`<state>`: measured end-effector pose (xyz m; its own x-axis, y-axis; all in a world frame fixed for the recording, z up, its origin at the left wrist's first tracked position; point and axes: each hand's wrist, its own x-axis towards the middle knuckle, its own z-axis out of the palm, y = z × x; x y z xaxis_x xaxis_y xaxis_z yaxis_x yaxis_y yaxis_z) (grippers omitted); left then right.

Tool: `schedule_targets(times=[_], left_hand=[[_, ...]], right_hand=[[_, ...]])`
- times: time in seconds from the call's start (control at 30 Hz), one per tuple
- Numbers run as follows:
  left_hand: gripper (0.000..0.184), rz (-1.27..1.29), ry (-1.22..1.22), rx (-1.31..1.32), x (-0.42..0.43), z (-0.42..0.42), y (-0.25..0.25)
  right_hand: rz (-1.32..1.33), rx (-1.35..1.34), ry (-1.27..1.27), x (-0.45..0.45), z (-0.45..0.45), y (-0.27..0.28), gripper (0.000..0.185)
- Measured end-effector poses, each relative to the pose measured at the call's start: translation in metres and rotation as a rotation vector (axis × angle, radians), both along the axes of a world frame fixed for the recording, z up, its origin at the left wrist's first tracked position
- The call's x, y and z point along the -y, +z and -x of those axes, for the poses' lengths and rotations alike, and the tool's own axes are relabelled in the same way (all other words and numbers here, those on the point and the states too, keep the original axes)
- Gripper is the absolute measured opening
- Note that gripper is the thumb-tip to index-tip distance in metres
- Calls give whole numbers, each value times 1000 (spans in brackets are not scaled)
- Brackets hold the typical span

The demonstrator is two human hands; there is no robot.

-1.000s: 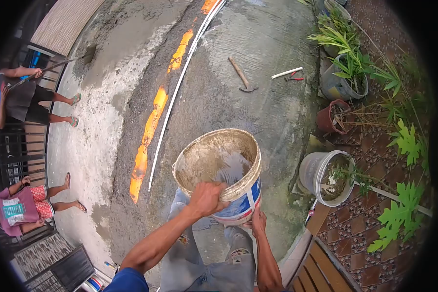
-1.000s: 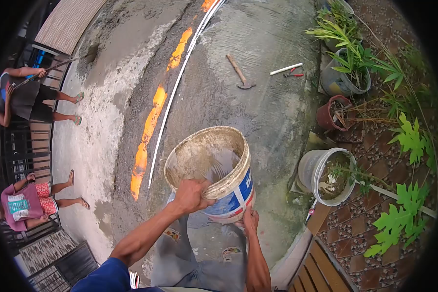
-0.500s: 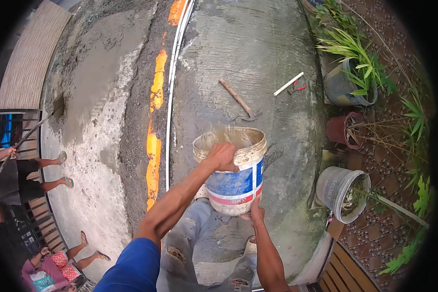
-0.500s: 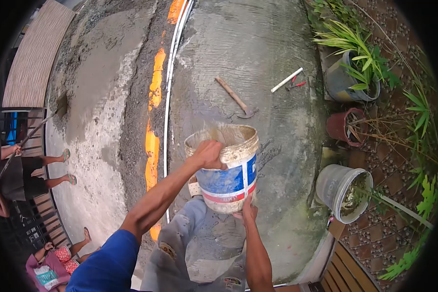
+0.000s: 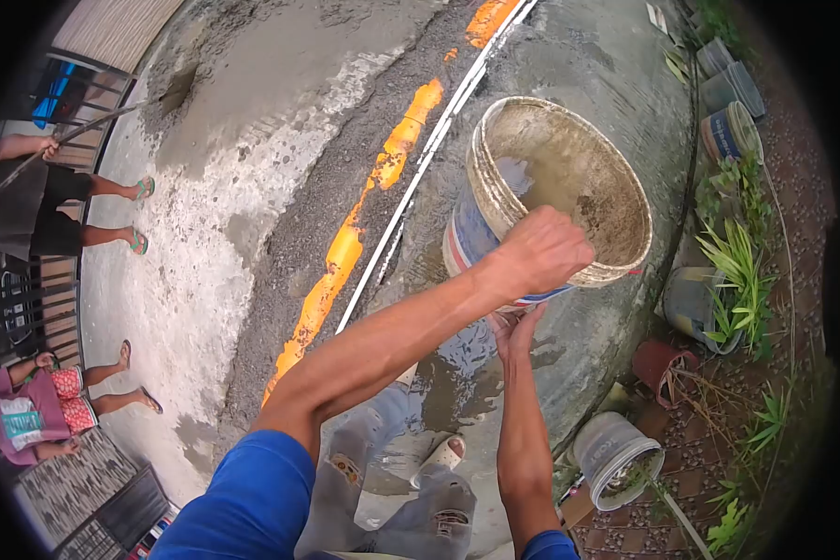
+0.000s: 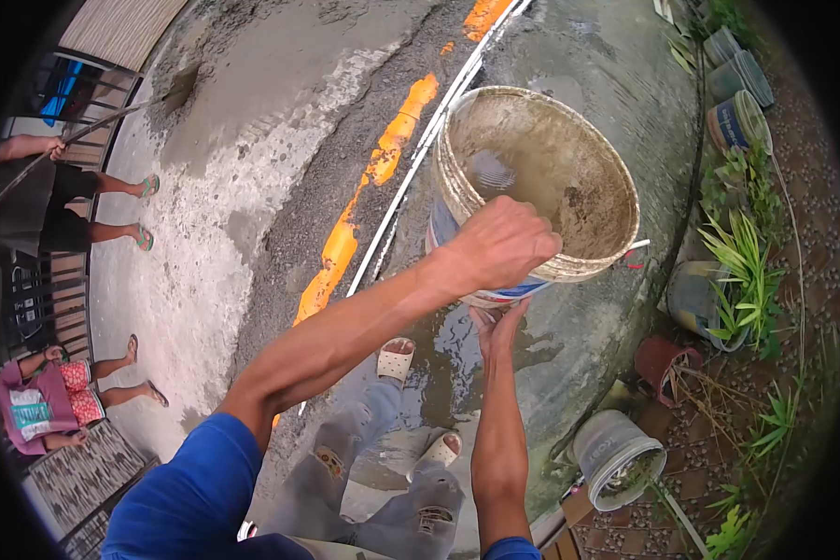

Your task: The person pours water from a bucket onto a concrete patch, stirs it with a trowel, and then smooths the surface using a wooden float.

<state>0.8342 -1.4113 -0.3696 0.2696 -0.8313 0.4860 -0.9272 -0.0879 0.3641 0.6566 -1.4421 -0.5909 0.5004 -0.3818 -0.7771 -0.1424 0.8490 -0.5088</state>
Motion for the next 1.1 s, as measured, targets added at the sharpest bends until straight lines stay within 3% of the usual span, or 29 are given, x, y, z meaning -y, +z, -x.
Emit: schedule_targets(times=[0.17,0.2,0.33,0.5,0.77,0.97,1.1], left_hand=[[11,24,119,19,12,-16,52],[9,-139,190,9,11,-18,61],[8,-271,286,-55,-8,-53,51],[38,-286,523,-255,-59,-72,-1],[44,-214,825,-430,-174,-112,-85],[41,-245,1034,-608,-272,-137,-114],[51,-267,1167,-708,-343,-126,-119]], right_hand=[[112,25,139,34,-5,64,94],[89,-26,169,40,-5,67,94],[174,-86,400,35,-15,107,101],[139,-183,553,29,-27,58,100],[231,-262,812,11,-117,-10,101],[324,-290,1062,-35,-198,-34,100],[374,-238,1251,-84,-233,-39,99]])
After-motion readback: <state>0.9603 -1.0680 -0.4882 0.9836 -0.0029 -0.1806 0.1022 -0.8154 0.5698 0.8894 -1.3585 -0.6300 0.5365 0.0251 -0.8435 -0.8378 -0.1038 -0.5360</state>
